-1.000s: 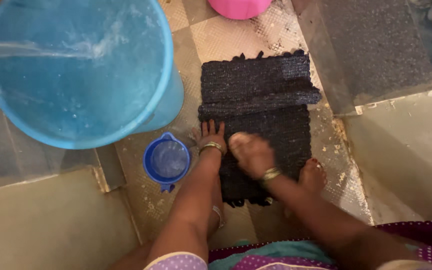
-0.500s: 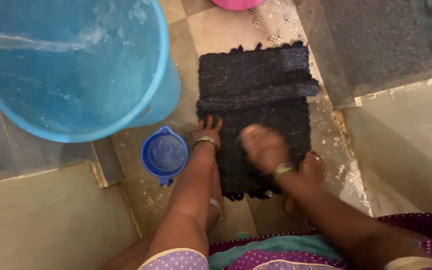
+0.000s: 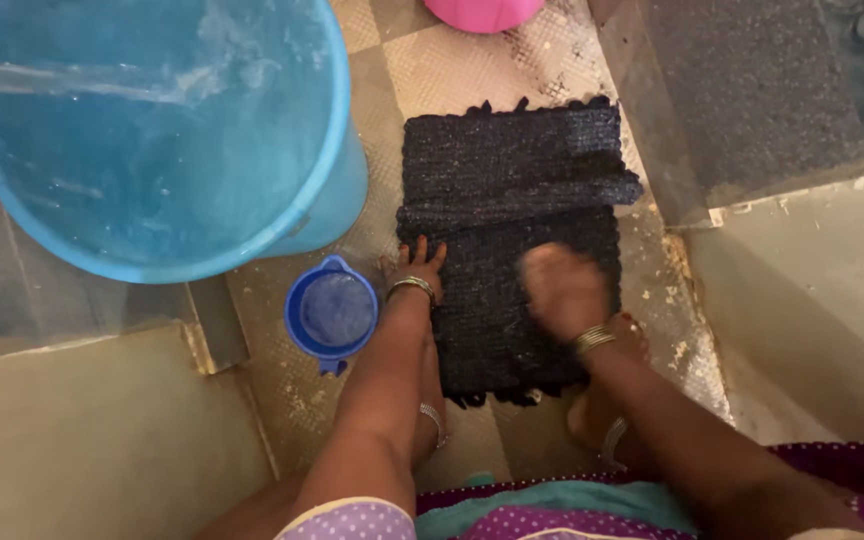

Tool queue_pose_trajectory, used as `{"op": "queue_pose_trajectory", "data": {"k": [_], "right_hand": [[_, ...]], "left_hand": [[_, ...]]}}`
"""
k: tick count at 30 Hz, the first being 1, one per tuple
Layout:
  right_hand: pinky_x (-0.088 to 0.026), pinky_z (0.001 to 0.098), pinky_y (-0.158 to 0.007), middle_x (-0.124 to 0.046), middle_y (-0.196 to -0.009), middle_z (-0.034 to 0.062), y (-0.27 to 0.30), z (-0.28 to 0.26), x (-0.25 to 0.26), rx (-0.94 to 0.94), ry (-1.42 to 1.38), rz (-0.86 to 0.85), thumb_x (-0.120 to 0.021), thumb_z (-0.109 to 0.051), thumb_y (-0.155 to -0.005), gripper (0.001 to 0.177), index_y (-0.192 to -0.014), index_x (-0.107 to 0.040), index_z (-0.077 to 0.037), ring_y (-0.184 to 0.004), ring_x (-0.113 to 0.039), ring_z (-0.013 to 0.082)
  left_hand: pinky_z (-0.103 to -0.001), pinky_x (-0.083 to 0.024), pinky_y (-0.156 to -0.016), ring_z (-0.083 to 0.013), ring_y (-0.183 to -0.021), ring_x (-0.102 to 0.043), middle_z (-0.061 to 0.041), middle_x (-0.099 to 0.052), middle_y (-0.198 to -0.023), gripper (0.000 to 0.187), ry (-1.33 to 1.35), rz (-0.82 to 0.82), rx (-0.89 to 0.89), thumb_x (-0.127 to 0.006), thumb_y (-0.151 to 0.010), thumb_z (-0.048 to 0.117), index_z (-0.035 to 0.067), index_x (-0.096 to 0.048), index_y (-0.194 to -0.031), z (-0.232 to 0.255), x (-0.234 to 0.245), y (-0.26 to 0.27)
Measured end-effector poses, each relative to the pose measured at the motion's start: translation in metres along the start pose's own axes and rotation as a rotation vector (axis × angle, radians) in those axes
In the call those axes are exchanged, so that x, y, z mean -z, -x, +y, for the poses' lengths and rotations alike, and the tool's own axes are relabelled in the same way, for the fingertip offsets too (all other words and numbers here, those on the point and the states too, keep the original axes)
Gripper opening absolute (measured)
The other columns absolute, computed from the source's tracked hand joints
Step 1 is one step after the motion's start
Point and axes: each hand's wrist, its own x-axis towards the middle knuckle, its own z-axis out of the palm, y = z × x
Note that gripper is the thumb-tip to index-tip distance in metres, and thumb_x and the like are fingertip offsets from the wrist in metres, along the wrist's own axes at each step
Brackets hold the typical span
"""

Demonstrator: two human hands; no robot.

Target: The person cleans a small dark rug by hand on a bathroom floor, using a brush to scrub the surface with water poured from a small pitcher, and then folding and scrubbing sections of the rug.

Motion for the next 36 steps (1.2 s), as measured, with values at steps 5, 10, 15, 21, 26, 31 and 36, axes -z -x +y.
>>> {"op": "queue_pose_trajectory", "data": {"k": [5,10,15,21,26,31,36], "right_hand": [[-0.055,0.0553,-0.073,-0.071,-0.119,0.0218,0.038,-0.104,0.019,0.366,0.051,0.064,-0.07,-0.038,-0.068,0.046,-0.114,-0.072,-0.031,-0.096,-0.069,0.0407],[-0.053,0.0512,-0.085,-0.063,-0.12,0.0197,-0.021,0.035,0.035,-0.015,0.265,-0.014,-0.063,-0.035,-0.082,0.058,-0.132,-0.058,-0.006,-0.105,-0.063,0.0375],[-0.05,0.0514,-0.083,-0.063,-0.124,0.0207,-0.026,0.036,0.039,0.067,0.38,0.056,-0.058,-0.027,-0.098,0.043,-0.133,-0.058,-0.002,-0.099,-0.063,0.036],[-0.057,0.0463,-0.071,-0.072,-0.109,0.0142,0.049,-0.104,0.024,0.471,0.052,-0.234,-0.061,-0.026,-0.09,0.034,-0.122,-0.069,-0.028,-0.089,-0.069,0.0324],[-0.057,0.0446,-0.085,-0.071,-0.113,0.0109,-0.018,0.017,0.034,0.303,-0.036,-0.007,-0.061,-0.021,-0.09,0.027,-0.115,-0.068,-0.015,-0.099,-0.069,0.0313],[-0.051,0.0507,-0.098,-0.056,-0.139,0.0272,-0.035,0.1,0.028,-0.459,-0.469,-0.101,-0.075,-0.023,-0.069,0.083,-0.148,-0.05,-0.017,-0.12,-0.059,0.0454],[-0.05,0.0542,-0.109,-0.048,-0.156,0.026,-0.013,0.13,0.031,-0.601,-1.979,-0.245,-0.057,-0.029,-0.095,0.073,-0.159,-0.042,0.001,-0.135,-0.055,0.0428]], "left_hand": [[-0.068,-0.004,-0.122,-0.0312,-0.16,0.003,0.003,0.016,-0.173,0.105,-0.014,0.015,-0.003,-0.071,-0.09,0.025,0.046,0.002,-0.163,-0.002,-0.002,-0.01],[-0.068,-0.005,-0.123,-0.0294,-0.161,0.003,0.005,0.015,-0.173,0.108,0.034,0.026,-0.008,-0.077,-0.086,0.035,0.047,-0.001,-0.162,-0.006,-0.007,-0.012],[-0.07,-0.003,-0.123,-0.0299,-0.16,0.004,0.006,0.017,-0.173,0.105,0.025,0.027,0.003,-0.074,-0.089,0.039,0.048,0.001,-0.162,-0.004,-0.01,-0.014],[-0.068,-0.002,-0.122,-0.0316,-0.159,0.008,0.004,0.021,-0.171,0.109,0.006,-0.037,-0.004,-0.075,-0.091,0.039,0.048,0.007,-0.162,-0.004,-0.004,-0.014],[-0.067,-0.006,-0.123,-0.0296,-0.16,0.005,0.006,0.018,-0.173,0.111,0.001,0.007,0.004,-0.078,-0.088,0.04,0.047,0.004,-0.162,-0.003,-0.005,-0.004],[-0.07,-0.004,-0.121,-0.031,-0.159,0.007,0.003,0.02,-0.171,0.105,-0.021,-0.008,-0.005,-0.071,-0.093,0.037,0.047,0.008,-0.162,0.001,0.003,0.0],[-0.07,-0.007,-0.121,-0.0349,-0.159,0.002,0.002,0.014,-0.173,0.099,0.014,0.102,0.029,-0.067,-0.092,0.04,0.044,0.0,-0.164,0.004,-0.019,-0.013]]}}
